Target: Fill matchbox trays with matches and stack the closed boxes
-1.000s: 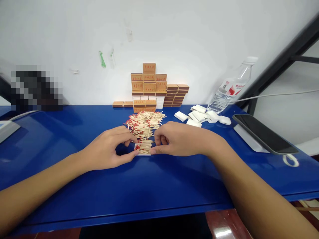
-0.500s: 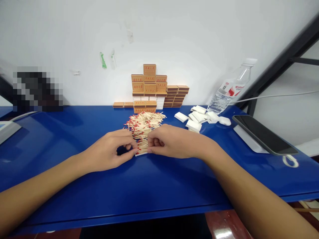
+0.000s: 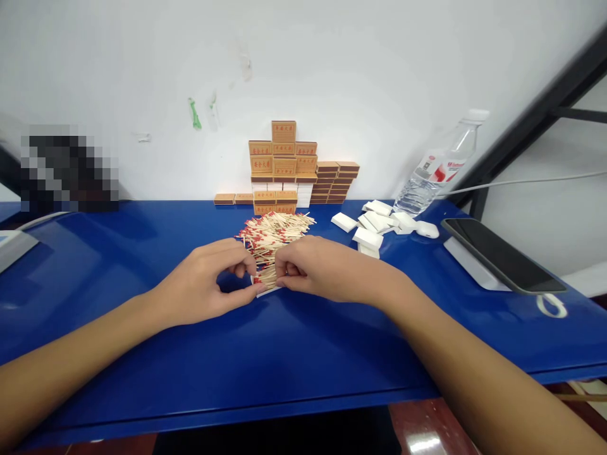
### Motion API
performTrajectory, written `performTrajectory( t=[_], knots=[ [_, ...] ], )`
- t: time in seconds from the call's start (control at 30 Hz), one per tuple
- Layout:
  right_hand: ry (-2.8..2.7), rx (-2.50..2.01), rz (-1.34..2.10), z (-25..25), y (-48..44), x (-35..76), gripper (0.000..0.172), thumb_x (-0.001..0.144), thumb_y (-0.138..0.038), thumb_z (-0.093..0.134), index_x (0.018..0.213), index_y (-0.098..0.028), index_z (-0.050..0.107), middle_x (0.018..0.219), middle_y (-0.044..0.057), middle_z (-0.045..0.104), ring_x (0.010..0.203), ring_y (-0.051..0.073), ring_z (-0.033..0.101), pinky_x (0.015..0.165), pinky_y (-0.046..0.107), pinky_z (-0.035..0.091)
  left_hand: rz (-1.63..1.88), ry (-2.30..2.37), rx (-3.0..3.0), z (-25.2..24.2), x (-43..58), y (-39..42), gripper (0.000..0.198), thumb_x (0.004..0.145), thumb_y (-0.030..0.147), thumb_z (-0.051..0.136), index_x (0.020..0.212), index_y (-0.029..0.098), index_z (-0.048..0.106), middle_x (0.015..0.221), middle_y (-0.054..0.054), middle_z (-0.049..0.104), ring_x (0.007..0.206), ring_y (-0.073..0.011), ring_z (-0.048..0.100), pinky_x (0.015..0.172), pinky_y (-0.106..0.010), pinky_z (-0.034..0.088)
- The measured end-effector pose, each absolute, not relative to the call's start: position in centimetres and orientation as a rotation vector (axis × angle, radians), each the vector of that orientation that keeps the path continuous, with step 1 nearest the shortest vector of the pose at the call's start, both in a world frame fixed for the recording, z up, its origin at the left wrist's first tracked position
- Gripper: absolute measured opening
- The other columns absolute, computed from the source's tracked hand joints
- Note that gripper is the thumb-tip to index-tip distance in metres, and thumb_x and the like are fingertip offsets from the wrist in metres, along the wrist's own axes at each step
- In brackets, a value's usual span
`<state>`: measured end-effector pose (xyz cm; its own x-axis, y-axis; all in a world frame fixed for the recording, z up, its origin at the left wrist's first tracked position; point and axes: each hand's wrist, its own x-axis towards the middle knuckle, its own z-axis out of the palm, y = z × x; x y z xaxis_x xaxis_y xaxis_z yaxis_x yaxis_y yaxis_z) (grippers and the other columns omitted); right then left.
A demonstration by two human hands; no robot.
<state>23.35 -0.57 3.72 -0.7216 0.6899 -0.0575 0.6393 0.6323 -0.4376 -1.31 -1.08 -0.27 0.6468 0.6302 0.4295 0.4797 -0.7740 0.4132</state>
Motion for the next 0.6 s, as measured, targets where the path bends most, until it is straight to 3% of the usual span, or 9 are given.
performTrajectory(
  t=[0.23, 0.4, 0.6],
  knots=[
    [-2.660, -1.052, 0.591, 3.1, -0.6, 22.7, 0.014, 0.099, -0.027, 0.062, 0.088, -0.020, 0.064, 0.082, 0.001, 0.065, 0.069, 0.014, 0.052, 0.064, 0.028, 0.035, 0.773, 0.841, 2.759, -0.3, -1.3, -1.0, 0.018, 0.094, 0.036, 0.070, 0.094, 0.019, 0.065, 0.088, -0.001, 0.065, 0.083, -0.0174, 0.060, 0.073, -0.031, 0.047],
    [-2.676, -1.040, 0.549, 2.6, -0.5, 22.8, 0.011, 0.097, -0.021, 0.061, 0.087, -0.020, 0.062, 0.086, 0.002, 0.066, 0.071, 0.015, 0.052, 0.066, 0.029, 0.035, 0.718, 0.887, 2.784, -0.4, -1.4, -0.9, 0.024, 0.092, 0.041, 0.072, 0.100, 0.020, 0.065, 0.095, -0.003, 0.067, 0.090, -0.0206, 0.063, 0.077, -0.033, 0.050],
    [-2.690, -1.015, 0.583, 2.1, -0.5, 22.5, 0.017, 0.105, -0.026, 0.053, 0.091, -0.019, 0.059, 0.095, 0.005, 0.067, 0.081, 0.017, 0.057, 0.073, 0.030, 0.040, 0.675, 0.943, 2.787, -0.5, -1.5, -0.8, 0.028, 0.091, 0.045, 0.072, 0.102, 0.019, 0.068, 0.097, -0.006, 0.068, 0.093, -0.0230, 0.064, 0.082, -0.037, 0.053]
  ],
)
